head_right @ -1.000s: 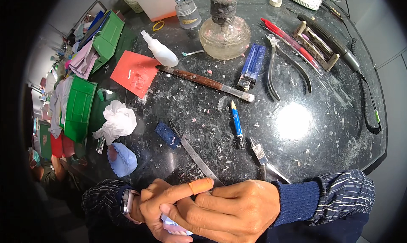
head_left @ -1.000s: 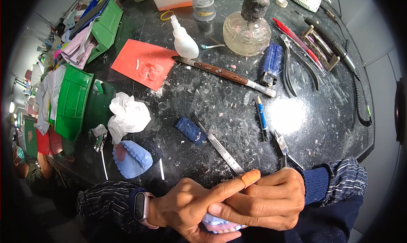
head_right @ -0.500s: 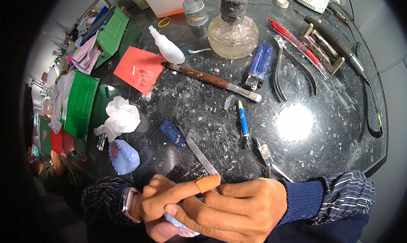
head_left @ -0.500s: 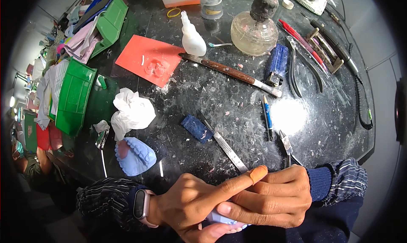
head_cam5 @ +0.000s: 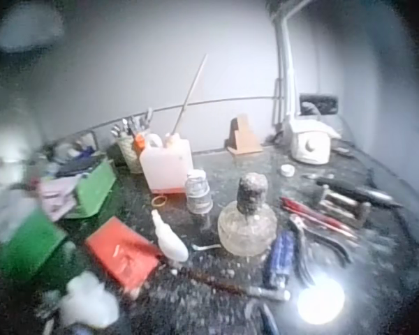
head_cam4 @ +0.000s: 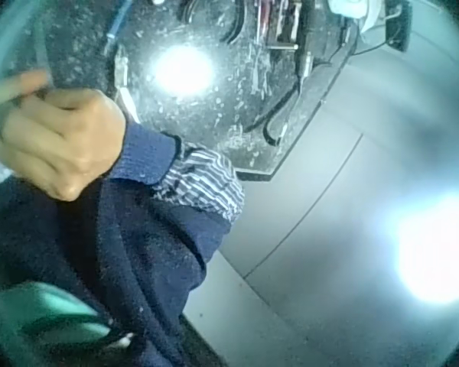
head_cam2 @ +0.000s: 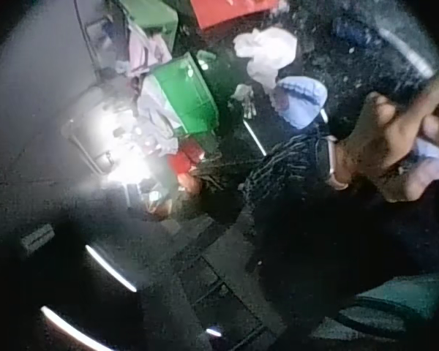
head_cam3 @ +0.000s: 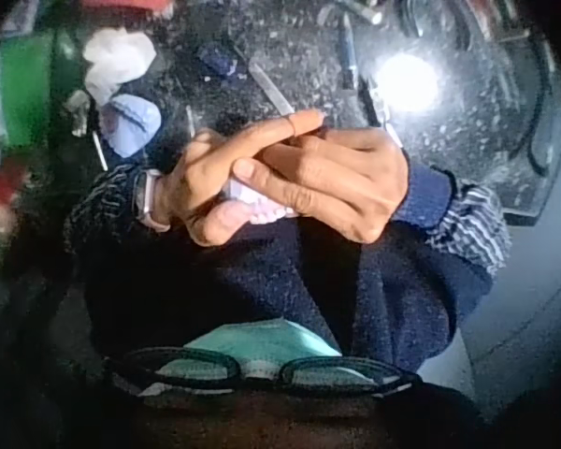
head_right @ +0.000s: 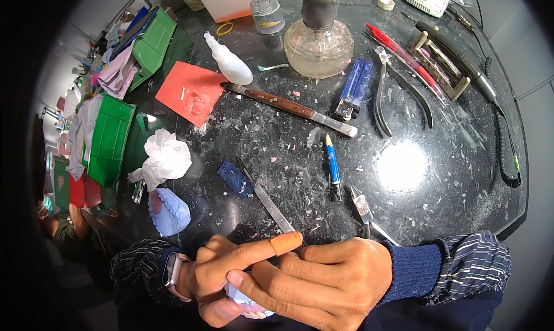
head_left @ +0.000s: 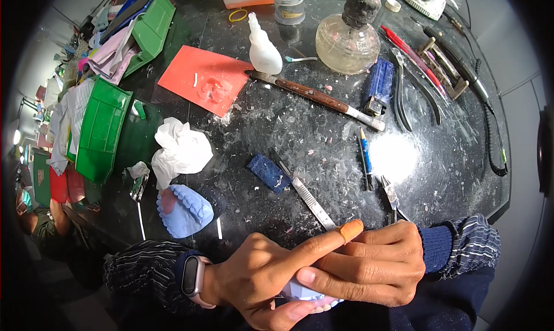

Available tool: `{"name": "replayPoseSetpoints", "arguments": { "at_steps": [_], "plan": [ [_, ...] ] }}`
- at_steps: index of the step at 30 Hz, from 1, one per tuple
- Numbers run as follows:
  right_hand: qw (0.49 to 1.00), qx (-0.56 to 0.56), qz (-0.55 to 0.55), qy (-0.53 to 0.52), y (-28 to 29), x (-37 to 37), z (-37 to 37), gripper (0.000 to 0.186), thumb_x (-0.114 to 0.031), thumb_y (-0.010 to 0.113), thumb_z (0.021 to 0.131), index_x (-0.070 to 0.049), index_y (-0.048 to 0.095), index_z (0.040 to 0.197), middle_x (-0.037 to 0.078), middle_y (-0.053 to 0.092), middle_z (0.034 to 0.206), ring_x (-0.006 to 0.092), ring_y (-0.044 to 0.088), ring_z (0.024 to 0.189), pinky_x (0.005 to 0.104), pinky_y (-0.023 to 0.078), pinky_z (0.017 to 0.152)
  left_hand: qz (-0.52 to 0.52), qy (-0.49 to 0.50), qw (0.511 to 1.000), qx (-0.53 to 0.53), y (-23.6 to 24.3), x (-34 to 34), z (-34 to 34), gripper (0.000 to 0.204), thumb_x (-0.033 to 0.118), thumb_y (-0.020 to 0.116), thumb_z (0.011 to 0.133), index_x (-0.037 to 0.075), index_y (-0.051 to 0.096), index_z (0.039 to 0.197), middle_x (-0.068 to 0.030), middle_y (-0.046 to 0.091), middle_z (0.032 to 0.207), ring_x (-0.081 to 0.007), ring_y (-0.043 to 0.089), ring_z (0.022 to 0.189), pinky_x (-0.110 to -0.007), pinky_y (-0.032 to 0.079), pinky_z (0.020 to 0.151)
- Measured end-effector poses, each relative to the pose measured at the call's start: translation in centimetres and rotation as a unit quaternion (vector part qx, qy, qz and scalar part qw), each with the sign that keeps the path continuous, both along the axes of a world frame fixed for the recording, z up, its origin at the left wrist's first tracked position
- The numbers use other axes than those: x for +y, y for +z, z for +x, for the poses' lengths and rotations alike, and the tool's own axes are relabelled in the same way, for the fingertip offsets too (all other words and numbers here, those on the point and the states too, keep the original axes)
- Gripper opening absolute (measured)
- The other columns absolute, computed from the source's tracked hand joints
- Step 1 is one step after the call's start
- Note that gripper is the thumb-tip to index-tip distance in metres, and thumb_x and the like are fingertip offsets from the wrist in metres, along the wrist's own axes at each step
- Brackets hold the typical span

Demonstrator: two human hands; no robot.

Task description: The person removes a denture base from a dental model, grinds the denture base using a rotary handpiece, fits it onto the model, and scrapes the edges of the denture base with a blade.

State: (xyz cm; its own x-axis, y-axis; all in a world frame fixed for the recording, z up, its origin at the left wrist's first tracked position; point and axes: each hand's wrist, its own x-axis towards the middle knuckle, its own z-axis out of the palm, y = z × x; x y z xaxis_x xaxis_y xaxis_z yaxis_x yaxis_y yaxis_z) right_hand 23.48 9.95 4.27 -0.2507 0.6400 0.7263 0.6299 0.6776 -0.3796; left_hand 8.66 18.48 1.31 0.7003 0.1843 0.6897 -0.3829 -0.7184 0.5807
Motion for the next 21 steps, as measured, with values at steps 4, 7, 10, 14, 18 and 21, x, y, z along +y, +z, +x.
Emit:
{"name": "replayPoseSetpoints", "arguments": {
  "at_steps": [4, 7, 10, 14, 18, 21],
  "plan": [
    [0.999, -0.033, -0.014, 0.018, 0.4, 0.0, 0.6, 0.029, -0.003, 0.061, 0.062, 0.001, 0.069, 0.090, 0.005, 0.061, 0.069, 0.0067, 0.054, 0.050, 0.0147, 0.039, 0.041, -0.064, -0.058, 0.991, 0.097, 0.2, 0.5, -1.8, 0.059, 0.030, 0.033, 0.081, -0.013, 0.043, 0.120, -0.0278, 0.053, 0.115, -0.0243, 0.063, 0.089, -0.023, 0.050, 0.069],
    [1.000, -0.025, -0.006, -0.002, 0.1, -0.1, 0.3, 0.030, -0.003, 0.061, 0.062, 0.001, 0.069, 0.090, 0.006, 0.060, 0.069, 0.0069, 0.054, 0.051, 0.0148, 0.038, 0.040, -0.161, -0.127, 0.955, 0.213, 2.4, 1.3, -1.8, 0.064, 0.031, 0.037, 0.078, -0.014, 0.039, 0.123, -0.0278, 0.053, 0.114, -0.0263, 0.061, 0.092, -0.025, 0.050, 0.074],
    [0.999, -0.025, -0.021, -0.001, 0.4, -0.1, 0.3, 0.029, -0.004, 0.061, 0.062, 0.001, 0.069, 0.090, 0.006, 0.060, 0.069, 0.0069, 0.054, 0.051, 0.0149, 0.038, 0.040, -0.156, -0.145, 0.963, 0.167, 2.1, 1.5, -1.1, 0.069, 0.031, 0.044, 0.074, -0.014, 0.036, 0.125, -0.0259, 0.053, 0.113, -0.0265, 0.061, 0.092, -0.027, 0.050, 0.077],
    [0.999, -0.035, -0.016, 0.016, 0.3, 0.0, 0.4, 0.029, -0.004, 0.062, 0.061, 0.001, 0.069, 0.089, 0.005, 0.060, 0.069, 0.0068, 0.054, 0.051, 0.0147, 0.038, 0.040, -0.174, -0.154, 0.961, 0.151, 1.6, 1.1, -1.0, 0.071, 0.027, 0.051, 0.069, -0.014, 0.035, 0.126, -0.0241, 0.053, 0.114, -0.0266, 0.060, 0.092, -0.028, 0.050, 0.078],
    [1.000, -0.017, 0.004, -0.004, 0.0, -0.2, 0.2, 0.029, -0.005, 0.062, 0.061, 0.000, 0.069, 0.089, 0.005, 0.060, 0.067, 0.0068, 0.054, 0.050, 0.0144, 0.038, 0.040, -0.169, -0.137, 0.959, 0.180, 2.7, 1.0, -1.1, 0.073, 0.022, 0.056, 0.065, -0.011, 0.035, 0.127, -0.0222, 0.052, 0.115, -0.0247, 0.060, 0.091, -0.027, 0.050, 0.076],
    [1.000, -0.010, -0.001, 0.001, 0.0, -0.2, 0.1, 0.028, -0.005, 0.062, 0.061, 0.000, 0.069, 0.088, 0.005, 0.060, 0.067, 0.0068, 0.054, 0.050, 0.0145, 0.038, 0.040, -0.153, -0.135, 0.945, 0.257, 4.3, 1.4, -1.0, 0.074, 0.021, 0.056, 0.064, -0.009, 0.034, 0.129, -0.0203, 0.052, 0.116, -0.0225, 0.059, 0.090, -0.026, 0.050, 0.075]
  ]
}}
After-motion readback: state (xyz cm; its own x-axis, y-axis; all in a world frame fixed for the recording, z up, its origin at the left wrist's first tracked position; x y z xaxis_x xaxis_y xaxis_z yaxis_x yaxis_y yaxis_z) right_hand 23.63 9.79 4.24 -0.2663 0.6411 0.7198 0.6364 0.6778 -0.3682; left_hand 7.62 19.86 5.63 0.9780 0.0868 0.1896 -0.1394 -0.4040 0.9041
